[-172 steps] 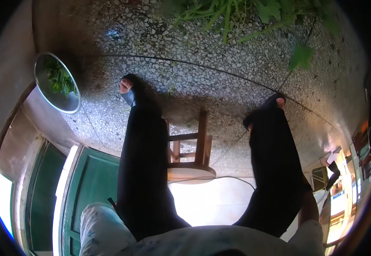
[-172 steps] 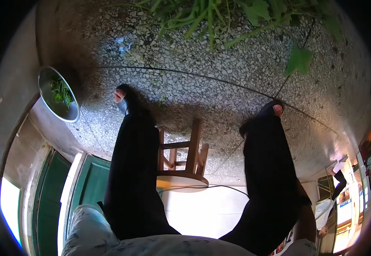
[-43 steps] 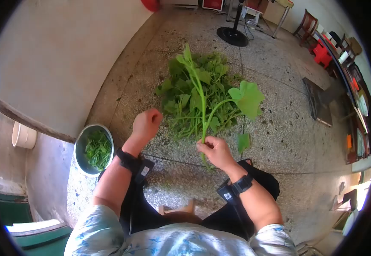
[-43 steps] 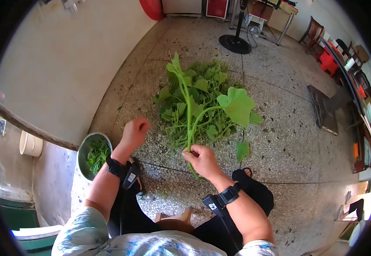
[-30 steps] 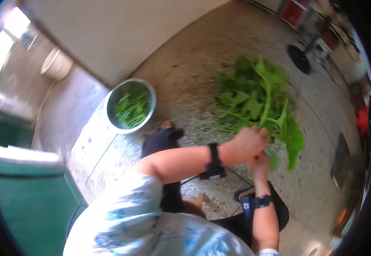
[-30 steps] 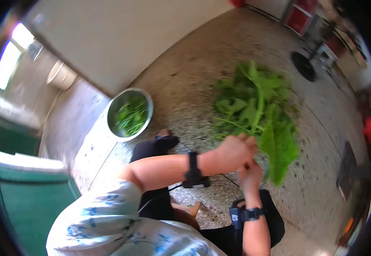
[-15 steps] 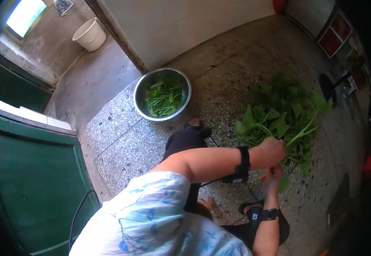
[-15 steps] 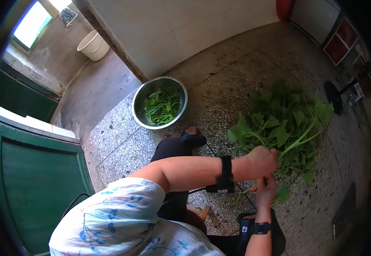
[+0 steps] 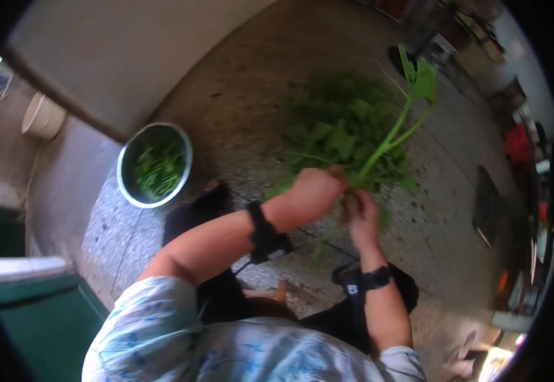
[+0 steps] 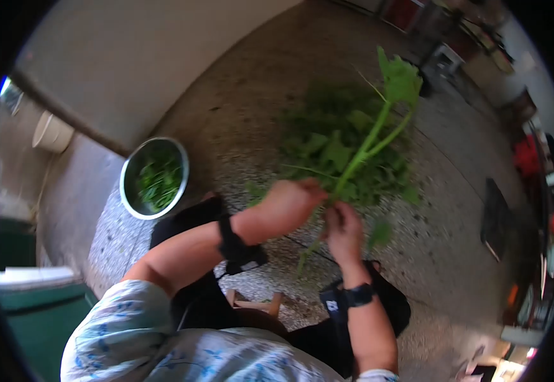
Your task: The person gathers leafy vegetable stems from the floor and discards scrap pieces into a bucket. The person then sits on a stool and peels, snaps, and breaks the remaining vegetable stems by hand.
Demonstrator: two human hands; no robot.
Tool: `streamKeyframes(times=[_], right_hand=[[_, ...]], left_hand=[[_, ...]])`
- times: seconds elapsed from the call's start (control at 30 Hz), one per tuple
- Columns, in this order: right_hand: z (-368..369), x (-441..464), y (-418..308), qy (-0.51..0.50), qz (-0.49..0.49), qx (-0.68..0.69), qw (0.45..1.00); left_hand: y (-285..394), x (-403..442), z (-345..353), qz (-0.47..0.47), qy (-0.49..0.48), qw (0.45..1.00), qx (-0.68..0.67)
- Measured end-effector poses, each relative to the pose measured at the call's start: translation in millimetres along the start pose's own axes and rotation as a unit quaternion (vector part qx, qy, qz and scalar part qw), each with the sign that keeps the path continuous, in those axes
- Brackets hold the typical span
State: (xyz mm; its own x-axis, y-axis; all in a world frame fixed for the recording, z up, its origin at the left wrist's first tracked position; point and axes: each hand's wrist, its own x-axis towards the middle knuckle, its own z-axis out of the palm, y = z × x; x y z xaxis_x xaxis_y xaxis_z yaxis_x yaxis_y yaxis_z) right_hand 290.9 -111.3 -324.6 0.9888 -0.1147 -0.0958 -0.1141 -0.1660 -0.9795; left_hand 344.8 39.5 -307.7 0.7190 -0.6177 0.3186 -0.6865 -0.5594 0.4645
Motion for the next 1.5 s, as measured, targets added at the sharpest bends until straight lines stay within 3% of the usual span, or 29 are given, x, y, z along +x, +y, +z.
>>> streamKeyframes(times=[0.07, 0.17, 0.3, 0.47, 0.57, 0.73, 0.83, 0.93, 1.0, 1.07, 1.13, 1.5], right_hand=[[1.4, 2.5, -7.3, 0.025, -0.002, 0.005, 1.0], [3.6, 5.3, -14.4, 0.008, -0.029, 0.089, 0.996], [-0.8, 1.6, -21.5, 0.004, -0.053, 0.068, 0.996], [-6.3, 3.9, -21.1, -0.012, -0.053, 0.045, 0.998], [-8.3, 2.8, -25.1, -0.029, 0.028, 0.085, 0.996], [-6.1, 8.2, -6.7, -0.024, -0.069, 0.031, 0.997], [-0.5, 7.2, -9.6, 0.027, -0.072, 0.114, 0.99], [-3.4, 6.3, -21.1, 0.051, -0.014, 0.207, 0.977], [-14.0, 8.0, -15.4, 0.031, 0.014, 0.203, 0.979], [-14.5, 10.2, -12.0, 0.079, 0.035, 0.279, 0.956], [-16.2, 10.3, -9.8, 0.088, 0.037, 0.277, 0.956], [-42.0, 3.9, 6.3, 0.18, 0.062, 0.242, 0.952]], left_hand=[[0.0, 2.4, 0.0, -0.022, 0.074, 0.988, -0.137], [4.4, 3.2, 3.4, -0.062, 0.102, 0.96, -0.254], [7.4, 5.9, -1.0, -0.118, 0.033, 0.953, -0.277], [8.4, 4.1, -1.5, -0.126, 0.035, 0.95, -0.284], [12.9, 5.0, -2.2, -0.121, 0.058, 0.944, -0.301], [11.0, 4.4, -2.5, -0.105, 0.076, 0.925, -0.357], [10.4, 4.5, -6.8, -0.081, 0.064, 0.9, -0.424], [0.2, 5.1, 0.1, -0.129, 0.077, 0.856, -0.495], [0.5, 10.3, -9.2, -0.206, 0.085, 0.797, -0.562], [-6.4, 11.8, -13.8, -0.194, 0.104, 0.79, -0.572], [-14.1, 13.6, -23.7, -0.241, 0.125, 0.744, -0.611], [-76.8, 9.9, -65.9, -0.253, 0.254, 0.722, -0.591]])
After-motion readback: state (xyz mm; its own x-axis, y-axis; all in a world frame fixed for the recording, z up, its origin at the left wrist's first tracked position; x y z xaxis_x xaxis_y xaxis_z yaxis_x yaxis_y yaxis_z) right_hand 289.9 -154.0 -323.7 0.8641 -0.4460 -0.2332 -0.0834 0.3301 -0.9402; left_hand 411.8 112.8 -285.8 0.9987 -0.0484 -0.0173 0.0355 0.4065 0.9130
